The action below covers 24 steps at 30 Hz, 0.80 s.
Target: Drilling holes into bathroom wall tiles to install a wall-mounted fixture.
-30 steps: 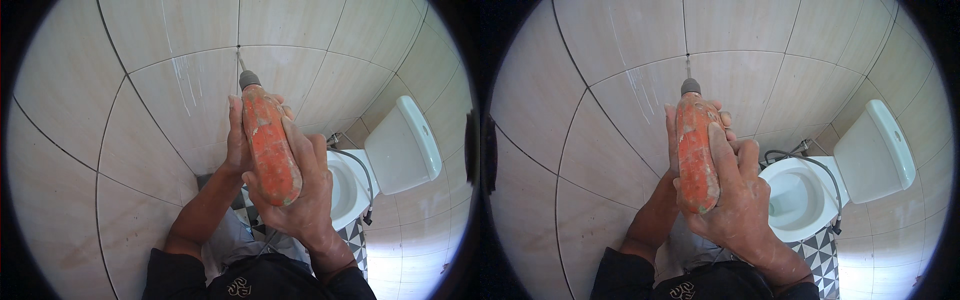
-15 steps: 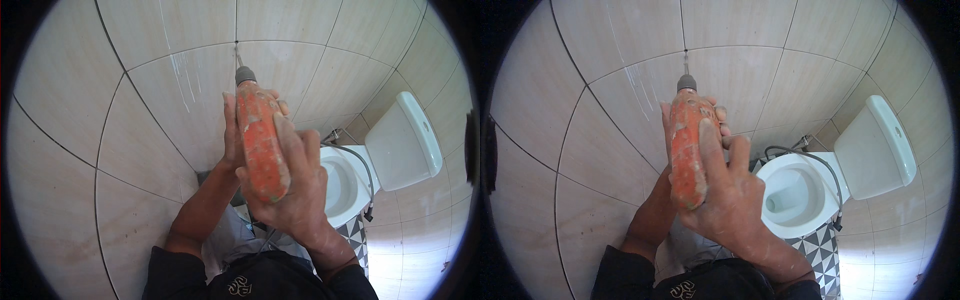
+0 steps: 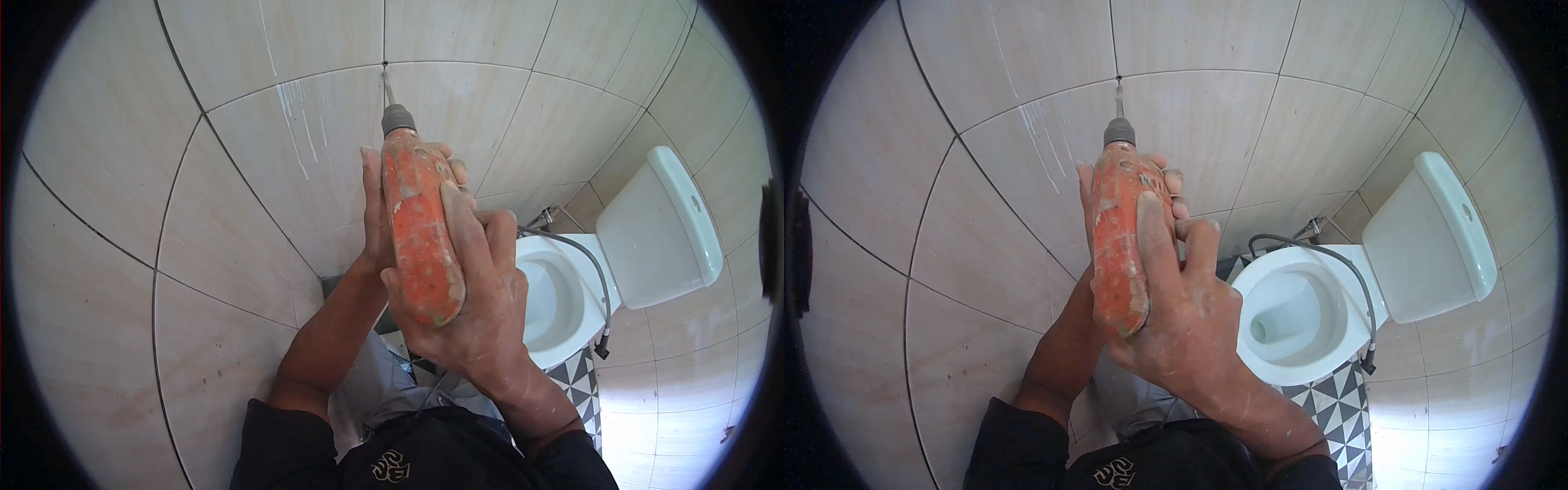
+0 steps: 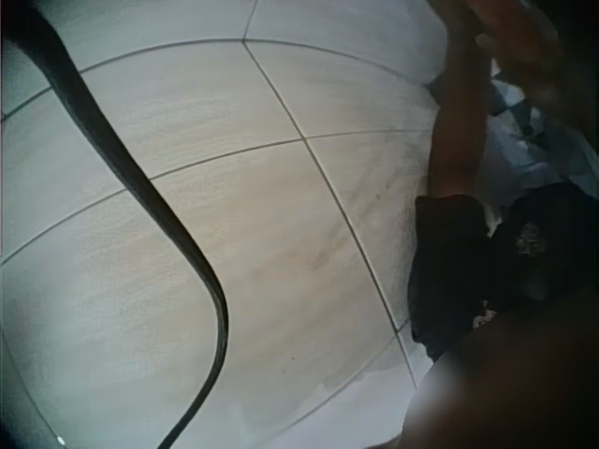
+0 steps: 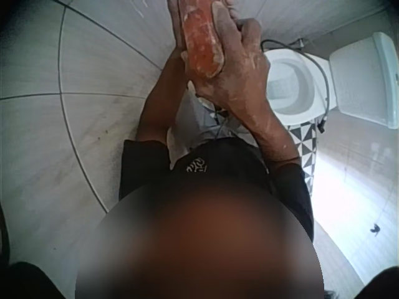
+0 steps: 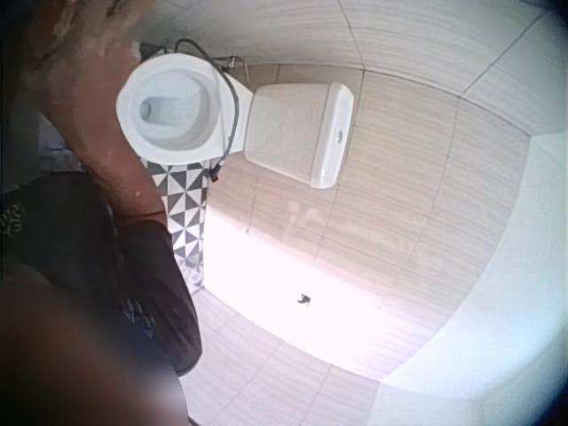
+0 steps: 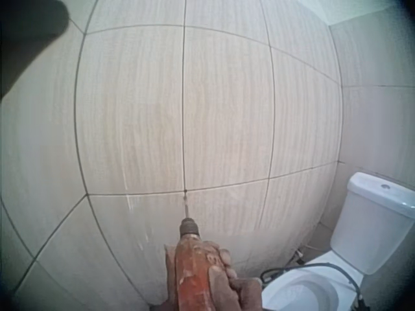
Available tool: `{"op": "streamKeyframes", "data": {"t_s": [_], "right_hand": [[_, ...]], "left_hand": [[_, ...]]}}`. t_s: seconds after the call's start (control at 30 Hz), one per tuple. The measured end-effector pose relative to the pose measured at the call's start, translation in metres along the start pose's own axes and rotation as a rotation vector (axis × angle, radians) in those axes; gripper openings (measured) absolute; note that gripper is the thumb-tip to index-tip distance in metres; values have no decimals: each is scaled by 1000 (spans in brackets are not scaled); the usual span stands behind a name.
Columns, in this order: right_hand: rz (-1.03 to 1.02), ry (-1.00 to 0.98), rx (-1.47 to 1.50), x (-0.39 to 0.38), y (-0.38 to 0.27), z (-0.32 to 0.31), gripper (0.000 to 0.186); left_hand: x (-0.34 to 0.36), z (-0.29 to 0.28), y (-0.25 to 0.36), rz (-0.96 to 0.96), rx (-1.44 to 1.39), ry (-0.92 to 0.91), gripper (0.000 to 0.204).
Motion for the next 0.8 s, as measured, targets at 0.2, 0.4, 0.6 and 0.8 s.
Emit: {"op": "streamKeyframes", "data": {"t_s": [0.2,0.4,0.6,0.8], "right_hand": [[-31,17,-26,-1,-2,-5,89],[-85,13,-67,3,-4,-5,94],[-62,42,-36,2,-3,-6,89],[-38,4,-58,2,-2,-3,87]], "left_hand": [[3,4,-3,1,-15,-20,90],[2,0,-3,9,-31,2,90],[2,1,-5,4,-56,6,89],[2,-1,-1,17,-28,-2,89]]}}
Point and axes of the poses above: each hand's wrist, its own x-axis towards the middle knuckle, its own z-axis out of the palm, y = z × x, the point moved 7 cm from there along x, towards the middle knuckle, and after that the axes turned 7 degrees about y, right-handed, at the moved point
